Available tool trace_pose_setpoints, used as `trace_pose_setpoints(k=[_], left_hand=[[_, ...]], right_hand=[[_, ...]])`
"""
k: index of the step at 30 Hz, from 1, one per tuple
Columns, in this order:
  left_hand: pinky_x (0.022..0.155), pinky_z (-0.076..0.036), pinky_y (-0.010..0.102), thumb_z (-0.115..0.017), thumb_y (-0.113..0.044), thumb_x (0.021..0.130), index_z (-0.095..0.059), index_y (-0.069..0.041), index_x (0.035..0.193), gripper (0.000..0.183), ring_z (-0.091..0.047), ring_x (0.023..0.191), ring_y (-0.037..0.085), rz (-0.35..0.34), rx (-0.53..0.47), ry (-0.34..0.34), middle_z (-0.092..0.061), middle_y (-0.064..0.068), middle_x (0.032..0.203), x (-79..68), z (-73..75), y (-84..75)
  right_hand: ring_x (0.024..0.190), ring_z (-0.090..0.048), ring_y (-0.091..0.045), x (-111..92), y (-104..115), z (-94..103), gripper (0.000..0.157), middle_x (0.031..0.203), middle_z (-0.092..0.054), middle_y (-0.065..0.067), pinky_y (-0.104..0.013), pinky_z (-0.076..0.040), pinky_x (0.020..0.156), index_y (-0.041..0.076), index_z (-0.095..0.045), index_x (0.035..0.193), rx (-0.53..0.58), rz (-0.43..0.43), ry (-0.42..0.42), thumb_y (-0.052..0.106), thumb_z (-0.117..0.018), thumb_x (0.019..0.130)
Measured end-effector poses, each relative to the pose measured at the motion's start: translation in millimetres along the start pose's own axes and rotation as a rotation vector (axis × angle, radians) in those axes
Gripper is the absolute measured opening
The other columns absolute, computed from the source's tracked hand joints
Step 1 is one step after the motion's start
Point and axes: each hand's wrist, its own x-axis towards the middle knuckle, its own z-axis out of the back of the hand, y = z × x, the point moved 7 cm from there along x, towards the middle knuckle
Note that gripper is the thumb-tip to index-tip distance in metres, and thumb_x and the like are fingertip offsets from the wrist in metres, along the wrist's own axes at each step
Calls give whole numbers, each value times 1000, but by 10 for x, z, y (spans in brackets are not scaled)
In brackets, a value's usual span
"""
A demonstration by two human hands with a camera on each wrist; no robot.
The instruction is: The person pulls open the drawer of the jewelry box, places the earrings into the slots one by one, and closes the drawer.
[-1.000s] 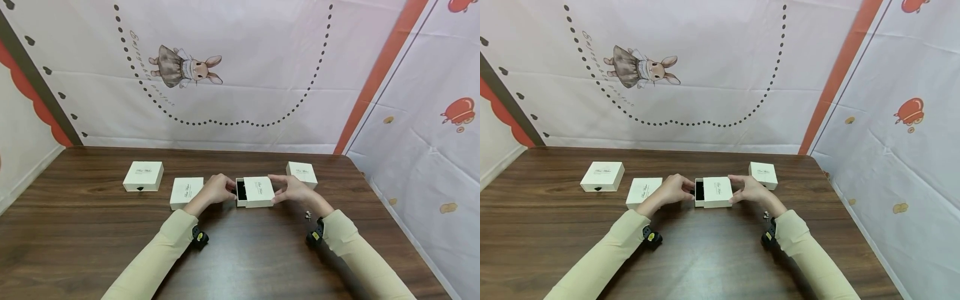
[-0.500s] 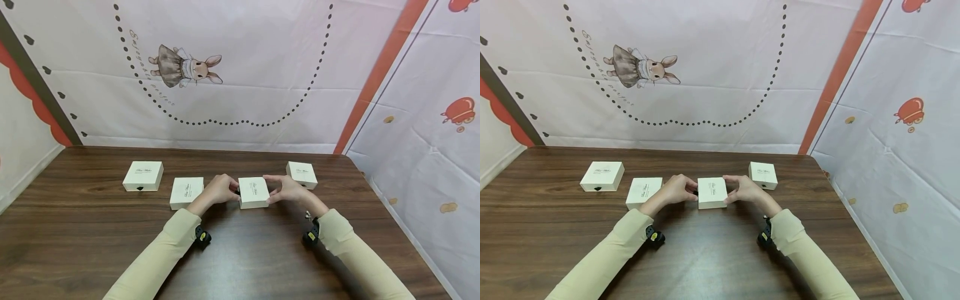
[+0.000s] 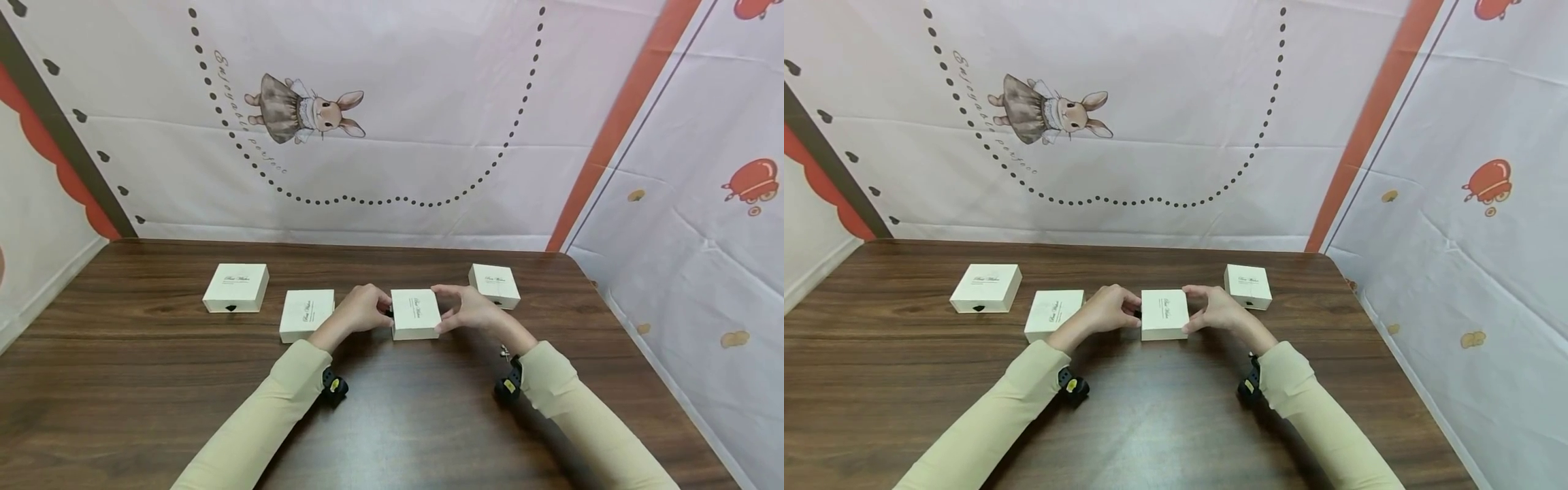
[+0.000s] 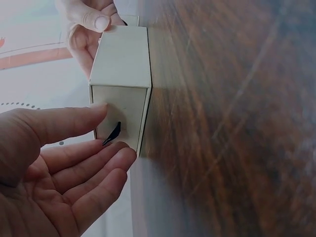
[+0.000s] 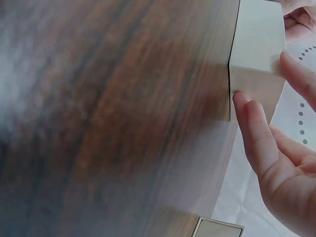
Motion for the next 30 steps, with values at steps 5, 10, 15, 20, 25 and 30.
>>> trace_pose_setpoints(k=[5, 10, 15, 20, 25, 30], left_hand=[[84, -48, 34, -74, -17, 75, -66, -6, 111, 38, -61, 96, 18, 4, -6, -4, -67, 5, 103, -6, 11, -19], [80, -48, 33, -74, -18, 76, -69, -8, 104, 30, -61, 90, 16, -11, -15, -66, -68, 2, 95, -20, 102, -66], [79, -49, 32, -70, -16, 78, -67, -4, 107, 32, -62, 87, 16, -63, -54, -121, -68, 5, 95, -6, 169, -189], [81, -48, 32, -68, -17, 80, -66, -4, 110, 32, -61, 94, 18, -77, -105, -123, -66, 6, 104, 59, 139, -304], [86, -46, 34, -67, -20, 82, -63, -5, 113, 35, -58, 103, 20, -116, -142, -120, -64, 6, 111, 163, 51, -474], [90, -44, 31, -68, -23, 82, -61, -7, 117, 39, -57, 107, 18, -170, -163, -107, -62, 5, 117, 310, -49, -695]], right_hand=[[93, -63, -25, -28, -1, 6, 83, 140, -34, -22, -34, -51, 77, 3, -34, 140, 1, 13, 21, 6, -78, 69], [106, -57, -34, -96, -24, 212, 76, 138, -39, -22, -39, -47, 86, 1, -36, 138, -24, 65, -10, 14, -75, 75], [119, -45, -36, -231, -140, 554, 62, 131, -46, -24, -39, -45, 89, -2, -43, 133, 21, 27, -138, 15, -70, 80], [90, -63, -15, -325, -268, 711, 53, 120, -52, -28, -30, -50, 81, -10, -42, 130, 181, -38, -192, 7, -64, 84], [80, -65, -10, -430, -392, 793, 48, 104, -62, -17, -31, -51, 78, -15, -45, 125, 218, -83, -232, 10, -61, 87], [78, -67, -15, -550, -534, 873, 45, 97, -66, -17, -34, -52, 77, -17, -47, 120, 227, -158, -277, 14, -59, 89]])
